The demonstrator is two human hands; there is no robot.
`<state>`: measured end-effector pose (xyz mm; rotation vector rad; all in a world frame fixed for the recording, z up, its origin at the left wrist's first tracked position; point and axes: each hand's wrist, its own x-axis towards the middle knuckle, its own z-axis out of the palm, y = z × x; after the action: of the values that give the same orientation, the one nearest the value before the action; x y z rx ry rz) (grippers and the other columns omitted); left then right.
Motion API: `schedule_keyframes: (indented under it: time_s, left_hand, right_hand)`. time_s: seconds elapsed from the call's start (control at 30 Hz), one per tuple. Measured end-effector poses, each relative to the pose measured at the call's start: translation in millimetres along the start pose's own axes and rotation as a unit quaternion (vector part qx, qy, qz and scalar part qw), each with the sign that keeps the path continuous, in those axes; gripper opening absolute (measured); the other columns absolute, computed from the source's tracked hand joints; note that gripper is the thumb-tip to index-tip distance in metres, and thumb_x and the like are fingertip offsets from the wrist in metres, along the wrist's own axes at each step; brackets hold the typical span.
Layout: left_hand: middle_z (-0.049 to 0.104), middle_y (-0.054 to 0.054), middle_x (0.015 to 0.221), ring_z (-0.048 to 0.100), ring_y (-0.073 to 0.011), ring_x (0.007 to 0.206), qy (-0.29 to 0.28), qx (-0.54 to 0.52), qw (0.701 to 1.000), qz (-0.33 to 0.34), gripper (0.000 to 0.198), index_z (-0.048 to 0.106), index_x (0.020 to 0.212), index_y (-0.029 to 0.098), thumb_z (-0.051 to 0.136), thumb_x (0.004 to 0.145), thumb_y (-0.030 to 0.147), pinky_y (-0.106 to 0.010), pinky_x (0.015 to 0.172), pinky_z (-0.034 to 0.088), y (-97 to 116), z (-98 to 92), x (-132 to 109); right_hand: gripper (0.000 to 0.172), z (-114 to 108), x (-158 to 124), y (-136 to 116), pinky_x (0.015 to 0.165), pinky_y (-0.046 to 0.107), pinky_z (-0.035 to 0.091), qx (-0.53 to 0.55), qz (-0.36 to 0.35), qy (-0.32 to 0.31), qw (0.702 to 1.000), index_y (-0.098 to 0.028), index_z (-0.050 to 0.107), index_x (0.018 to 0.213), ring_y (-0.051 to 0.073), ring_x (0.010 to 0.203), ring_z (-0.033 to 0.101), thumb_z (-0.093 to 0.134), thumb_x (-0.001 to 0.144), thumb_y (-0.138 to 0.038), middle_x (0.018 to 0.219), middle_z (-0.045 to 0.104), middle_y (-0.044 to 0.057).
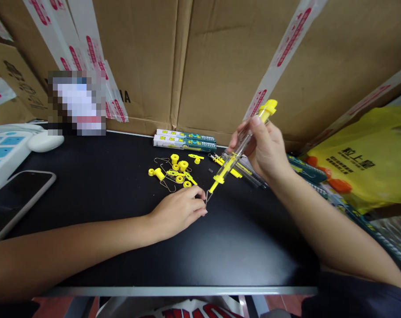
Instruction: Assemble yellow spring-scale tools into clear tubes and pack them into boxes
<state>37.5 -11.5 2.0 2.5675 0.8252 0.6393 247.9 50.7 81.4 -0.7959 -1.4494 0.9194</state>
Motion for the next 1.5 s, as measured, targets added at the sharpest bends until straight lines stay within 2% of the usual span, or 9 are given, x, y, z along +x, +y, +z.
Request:
schedule_keyframes:
  time_s: [0.33, 0.5, 0.63, 0.7, 0.87, 1.0, 1.07, 1.23, 1.5]
  left_hand:
    - [0.061, -0.003, 0.084, 0.057, -0.0162, 0.082, -0.009, 0.116, 0.993, 0.021, 0.031, 0.066, 0.085, 0.018, 0.041, 0.098, 0.032, -0.027, 0.074, 0.046, 0, 0.0, -2]
    - [0.061, -0.002, 0.082, 0.056, -0.0158, 0.078, -0.033, 0.130, 0.990, 0.037, 0.033, 0.064, 0.083, 0.018, 0.038, 0.099, 0.031, -0.027, 0.072, 0.043, -3, 2.4, -1]
    - [0.060, -0.002, 0.079, 0.055, -0.0153, 0.076, -0.016, 0.118, 0.991, 0.053, 0.035, 0.062, 0.081, 0.018, 0.035, 0.100, 0.031, -0.027, 0.070, 0.042, -5, 1.8, 1]
    - [0.059, -0.002, 0.077, 0.055, -0.0155, 0.075, -0.003, 0.117, 0.992, 0.050, 0.036, 0.061, 0.079, 0.018, 0.035, 0.100, 0.031, -0.027, 0.068, 0.041, -7, 1.1, 1]
    - [0.059, -0.002, 0.078, 0.055, -0.0156, 0.076, -0.016, 0.119, 0.991, 0.051, 0.035, 0.061, 0.081, 0.019, 0.035, 0.100, 0.031, -0.026, 0.070, 0.041, -8, 0.1, 1]
    - [0.059, -0.001, 0.077, 0.055, -0.0151, 0.075, -0.023, 0.103, 0.993, 0.048, 0.036, 0.061, 0.081, 0.018, 0.034, 0.100, 0.032, -0.026, 0.069, 0.041, -6, 0.3, 2]
    - [0.059, -0.001, 0.077, 0.055, -0.0150, 0.075, -0.022, 0.100, 0.994, 0.044, 0.037, 0.060, 0.080, 0.018, 0.033, 0.100, 0.032, -0.026, 0.068, 0.041, -6, 0.5, 2]
    - [0.060, -0.001, 0.077, 0.054, -0.0153, 0.075, -0.029, 0.098, 0.993, 0.059, 0.036, 0.061, 0.081, 0.019, 0.034, 0.100, 0.032, -0.026, 0.070, 0.041, -6, 0.9, 1]
    - [0.059, -0.002, 0.077, 0.055, -0.0155, 0.076, -0.023, 0.053, 0.997, 0.049, 0.036, 0.060, 0.079, 0.019, 0.034, 0.100, 0.031, -0.026, 0.071, 0.042, -8, 0.0, 1]
  right_hand:
    - [0.035, 24, -18, 11, 0.049, 0.029, 0.049, -0.062, 0.038, -0.044, 0.996, -0.023, 0.057, 0.084, 0.015, 0.056, 0.063, 0.061, 0.082, -0.058, 0.065, 0.064, 0.000]
    - [0.031, -9, 6, -2, 0.055, 0.031, 0.050, -0.028, 0.041, 0.047, 0.998, -0.024, 0.055, 0.079, 0.014, 0.052, 0.059, 0.058, 0.085, -0.055, 0.062, 0.060, -0.001]
    - [0.027, -31, 21, -7, 0.060, 0.033, 0.051, -0.019, 0.024, 0.105, 0.994, -0.026, 0.054, 0.077, 0.012, 0.052, 0.055, 0.052, 0.088, -0.050, 0.063, 0.058, -0.002]
    - [0.030, -25, 18, -3, 0.056, 0.032, 0.050, -0.025, 0.034, 0.110, 0.993, -0.026, 0.053, 0.076, 0.012, 0.050, 0.055, 0.054, 0.086, -0.054, 0.061, 0.057, -0.003]
    - [0.039, -4, 6, 4, 0.052, 0.032, 0.049, -0.045, 0.075, 0.033, 0.996, -0.025, 0.052, 0.079, 0.014, 0.051, 0.059, 0.058, 0.080, -0.063, 0.060, 0.057, -0.002]
    - [0.038, -17, 13, 2, 0.052, 0.031, 0.050, -0.035, 0.036, 0.102, 0.993, -0.025, 0.052, 0.077, 0.014, 0.050, 0.058, 0.059, 0.079, -0.061, 0.060, 0.058, -0.003]
    - [0.038, -18, 14, 4, 0.053, 0.032, 0.050, -0.034, 0.048, 0.106, 0.993, -0.025, 0.052, 0.077, 0.015, 0.051, 0.059, 0.059, 0.079, -0.062, 0.060, 0.058, -0.002]
    - [0.039, 2, 1, 10, 0.051, 0.031, 0.048, -0.035, 0.097, 0.013, 0.995, -0.024, 0.053, 0.079, 0.014, 0.052, 0.059, 0.060, 0.080, -0.062, 0.060, 0.058, -0.001]
    - [0.033, -11, 9, 3, 0.051, 0.031, 0.051, -0.002, 0.059, 0.085, 0.995, -0.023, 0.054, 0.076, 0.013, 0.049, 0.057, 0.061, 0.081, -0.055, 0.059, 0.059, -0.001]
